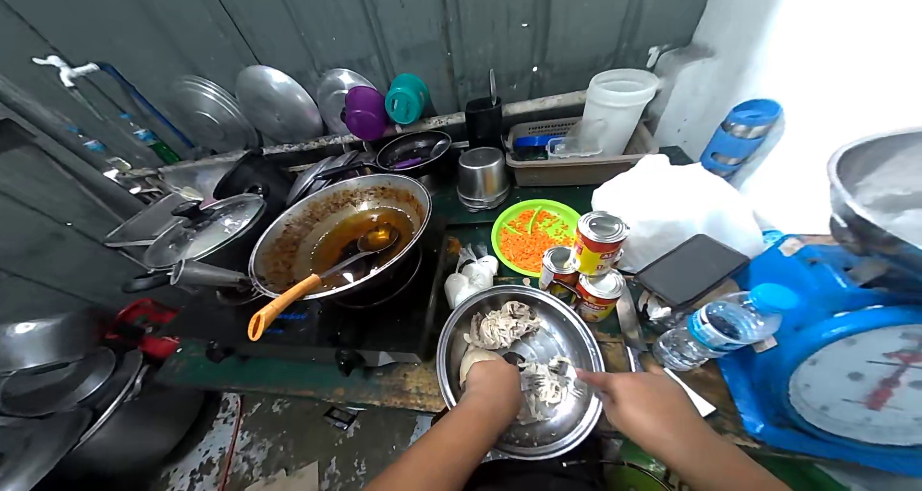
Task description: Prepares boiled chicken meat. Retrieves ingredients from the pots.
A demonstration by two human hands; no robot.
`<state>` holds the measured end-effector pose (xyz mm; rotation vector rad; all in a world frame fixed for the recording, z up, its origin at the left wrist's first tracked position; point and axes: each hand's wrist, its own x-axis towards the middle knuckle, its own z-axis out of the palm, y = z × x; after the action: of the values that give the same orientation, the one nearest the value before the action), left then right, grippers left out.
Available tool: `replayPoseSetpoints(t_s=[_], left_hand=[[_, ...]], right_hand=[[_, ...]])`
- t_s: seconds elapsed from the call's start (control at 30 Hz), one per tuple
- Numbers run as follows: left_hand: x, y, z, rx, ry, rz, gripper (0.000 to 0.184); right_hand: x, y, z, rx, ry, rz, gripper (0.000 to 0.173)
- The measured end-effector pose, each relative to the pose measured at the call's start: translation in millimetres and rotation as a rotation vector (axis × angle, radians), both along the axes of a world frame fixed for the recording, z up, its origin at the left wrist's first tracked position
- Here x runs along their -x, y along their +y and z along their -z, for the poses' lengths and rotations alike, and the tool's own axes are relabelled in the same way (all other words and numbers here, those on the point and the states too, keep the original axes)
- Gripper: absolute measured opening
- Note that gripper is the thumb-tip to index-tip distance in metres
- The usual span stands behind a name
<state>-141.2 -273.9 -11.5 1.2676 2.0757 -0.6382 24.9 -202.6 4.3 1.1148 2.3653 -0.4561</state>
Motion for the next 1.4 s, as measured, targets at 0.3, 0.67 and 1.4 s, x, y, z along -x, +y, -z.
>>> replayPoseSetpoints(t_s=[0.3, 0.67, 1.4], left_hand=[[6.9, -17.9, 2.0, 0.010, -0.004, 0.018, 0.030], [18.0, -16.8, -14.9, -0.115, -0.086, -0.042, 0.041], [21.0, -8.8, -19.8, -0.119, -0.056, 0.000, 0.038]], right_hand=[[2.7, 0.4, 6.5, 0.031, -0.001, -0.026, 0.050], [0.0, -1.4, 3.7, -0.002, 0.015, -0.081, 0.049], [-31.8, -10.4, 8.8, -0.104, 0.236, -0.143, 0.048]])
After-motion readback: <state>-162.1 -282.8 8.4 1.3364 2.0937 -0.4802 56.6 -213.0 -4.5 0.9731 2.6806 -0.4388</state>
